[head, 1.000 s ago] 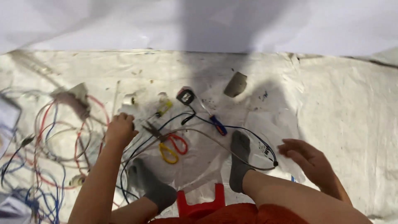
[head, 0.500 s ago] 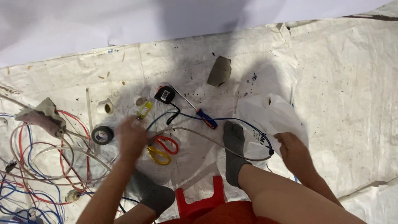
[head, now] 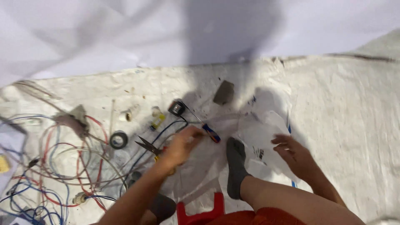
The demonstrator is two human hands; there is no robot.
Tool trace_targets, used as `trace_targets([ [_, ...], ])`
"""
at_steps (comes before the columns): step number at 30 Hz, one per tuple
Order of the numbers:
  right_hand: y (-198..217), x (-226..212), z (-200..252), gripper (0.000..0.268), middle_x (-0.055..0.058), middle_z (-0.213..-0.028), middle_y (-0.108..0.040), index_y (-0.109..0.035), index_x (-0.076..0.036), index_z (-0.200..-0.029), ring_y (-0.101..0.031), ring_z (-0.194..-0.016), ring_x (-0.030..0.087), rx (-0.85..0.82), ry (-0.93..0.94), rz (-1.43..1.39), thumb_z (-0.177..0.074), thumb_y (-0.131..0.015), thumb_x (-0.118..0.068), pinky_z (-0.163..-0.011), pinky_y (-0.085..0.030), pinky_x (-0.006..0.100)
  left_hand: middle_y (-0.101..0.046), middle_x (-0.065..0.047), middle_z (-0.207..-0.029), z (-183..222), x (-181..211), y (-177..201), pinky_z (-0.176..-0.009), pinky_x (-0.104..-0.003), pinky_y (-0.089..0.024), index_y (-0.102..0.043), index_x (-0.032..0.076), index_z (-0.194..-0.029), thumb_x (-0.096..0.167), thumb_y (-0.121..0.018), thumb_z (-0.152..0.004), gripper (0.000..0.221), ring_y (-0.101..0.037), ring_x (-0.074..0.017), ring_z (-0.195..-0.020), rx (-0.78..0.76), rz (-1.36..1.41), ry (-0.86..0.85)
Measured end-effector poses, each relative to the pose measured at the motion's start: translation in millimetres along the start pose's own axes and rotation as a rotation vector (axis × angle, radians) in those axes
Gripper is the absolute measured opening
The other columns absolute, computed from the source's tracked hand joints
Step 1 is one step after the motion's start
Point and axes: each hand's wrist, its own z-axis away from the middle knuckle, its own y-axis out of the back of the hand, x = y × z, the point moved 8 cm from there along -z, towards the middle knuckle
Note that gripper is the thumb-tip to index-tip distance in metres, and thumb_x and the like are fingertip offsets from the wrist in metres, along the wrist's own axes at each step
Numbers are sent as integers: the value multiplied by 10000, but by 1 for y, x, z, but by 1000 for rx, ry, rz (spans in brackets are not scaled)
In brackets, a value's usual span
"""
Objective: Wrapping electrical tape around wire connections to insulate them on a workspace floor.
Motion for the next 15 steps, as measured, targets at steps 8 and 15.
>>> trace_targets([
  [8,33,-193,-11,435,7,-1192,-949,-833,-169,-1261,-889,-1126,145,-344,96,106,-891,-627,-268,-962,-671,305,-729,-27,-1006,111,8,134,-931,-319,-561,-724,83,-1088,51,-616,-969,164,-692,-150,-965,424,364,-78],
  [15,-92,-337,12,621,246,-1290,-705,-638,77,-1405,-648,-1111,366,-526,50,-625,-909,-537,-281,-940,-505,483,-711,-5,-948,168,26,123,-648,-246,-455,-752,113,-1051,62,-663,-953,141,-538,-107,-711,522,318,-187],
])
